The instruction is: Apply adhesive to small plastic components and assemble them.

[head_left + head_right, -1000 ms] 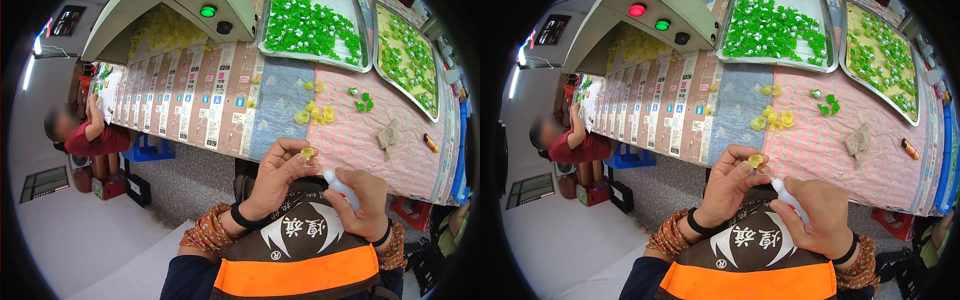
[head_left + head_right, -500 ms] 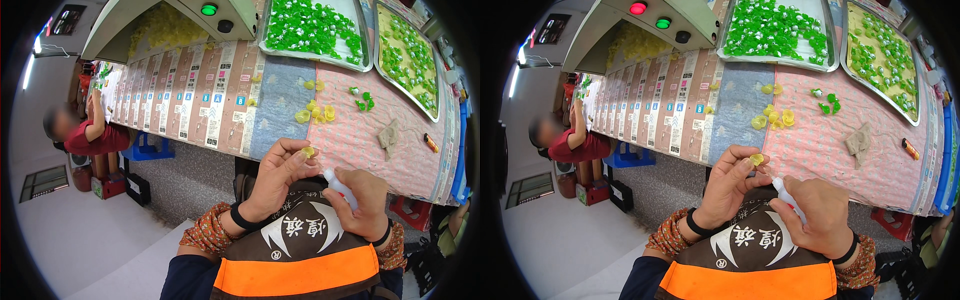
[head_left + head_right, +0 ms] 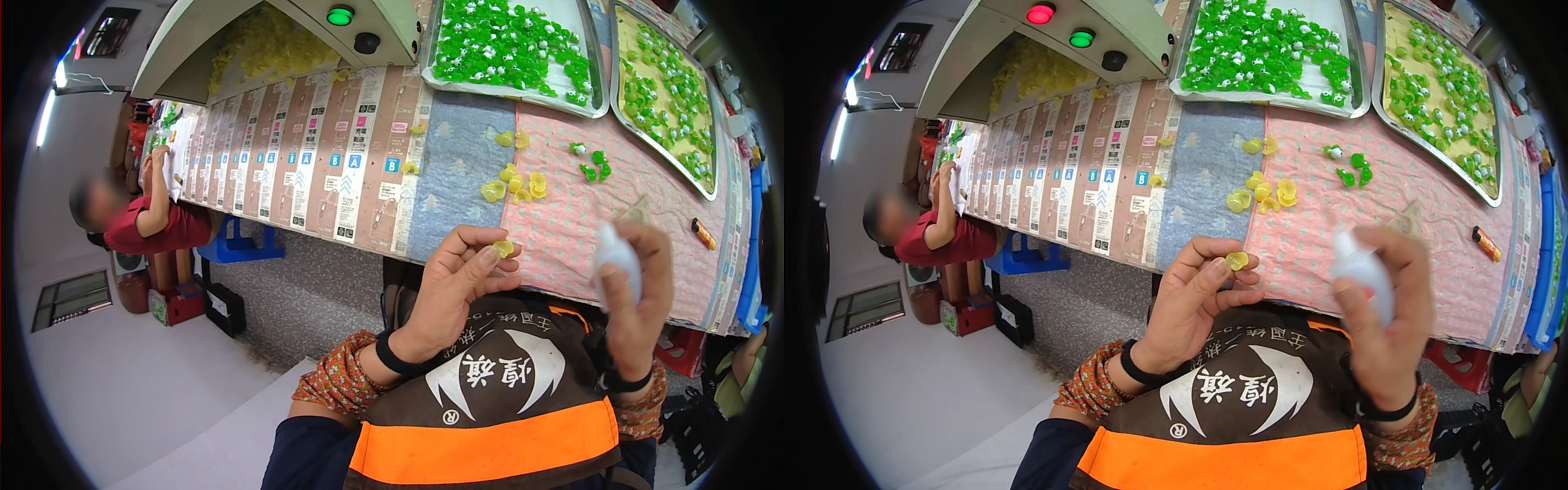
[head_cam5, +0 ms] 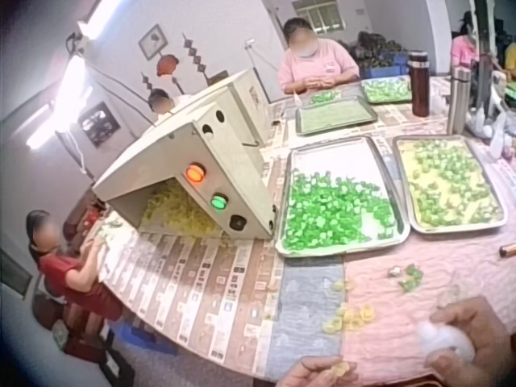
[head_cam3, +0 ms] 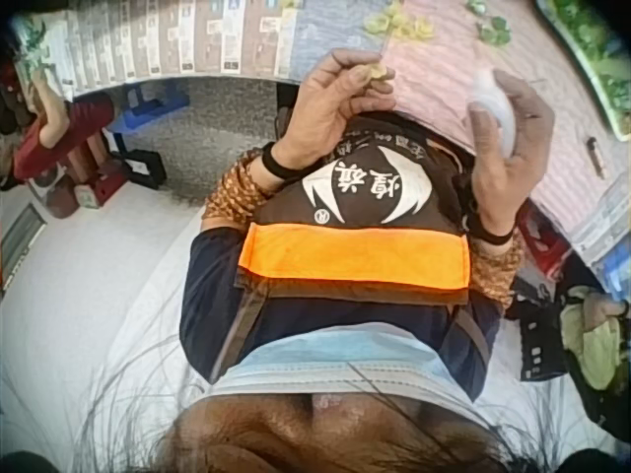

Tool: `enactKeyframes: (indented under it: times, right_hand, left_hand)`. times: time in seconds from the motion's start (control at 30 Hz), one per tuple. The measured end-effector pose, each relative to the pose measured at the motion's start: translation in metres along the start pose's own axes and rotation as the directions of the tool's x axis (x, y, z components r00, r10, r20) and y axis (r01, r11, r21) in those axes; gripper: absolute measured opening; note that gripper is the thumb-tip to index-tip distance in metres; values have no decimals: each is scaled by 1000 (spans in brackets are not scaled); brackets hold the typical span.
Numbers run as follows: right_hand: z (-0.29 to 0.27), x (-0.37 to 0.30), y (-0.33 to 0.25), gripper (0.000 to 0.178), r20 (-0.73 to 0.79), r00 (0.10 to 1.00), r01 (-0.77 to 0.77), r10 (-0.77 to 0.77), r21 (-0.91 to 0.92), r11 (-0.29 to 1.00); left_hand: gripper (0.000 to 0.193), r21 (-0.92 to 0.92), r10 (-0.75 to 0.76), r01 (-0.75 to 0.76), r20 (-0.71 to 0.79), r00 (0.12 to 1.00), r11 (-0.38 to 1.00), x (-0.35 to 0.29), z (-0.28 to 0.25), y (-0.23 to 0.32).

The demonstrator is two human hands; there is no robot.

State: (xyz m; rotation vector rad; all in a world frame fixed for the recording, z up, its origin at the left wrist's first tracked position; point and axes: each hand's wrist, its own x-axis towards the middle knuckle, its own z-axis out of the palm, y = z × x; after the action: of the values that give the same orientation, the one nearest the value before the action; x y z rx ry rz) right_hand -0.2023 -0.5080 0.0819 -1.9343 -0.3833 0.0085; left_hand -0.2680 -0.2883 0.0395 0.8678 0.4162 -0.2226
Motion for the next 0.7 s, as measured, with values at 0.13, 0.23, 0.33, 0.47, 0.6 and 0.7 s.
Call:
enactKeyframes:
  times: [0.13,0.23,0.33,0.47,0.6,0.7]
  right_hand:
    - [-32,24,23,40,-33,963,-240,267,341,909]
    - [-50,35,45,36,-51,959,-253,278,287,924]
    - [-64,44,64,30,-138,959,-225,247,157,962]
    - [-80,50,84,29,-140,965,-244,224,-143,959]
    - [-84,45,103,31,-135,961,-262,240,-183,948]
    - [-86,43,91,38,-160,954,-283,252,-221,933]
  left_hand:
    - [26,91,64,-67,33,997,994,3,1,-2]
    - [26,137,113,-121,68,991,983,5,3,-3]
    - [28,175,109,-127,104,989,976,6,3,-2]
    - [28,169,87,-112,145,986,979,9,6,-1]
    - [27,185,37,-64,147,988,981,9,7,0]
    - [26,179,26,-51,138,990,982,10,4,2]
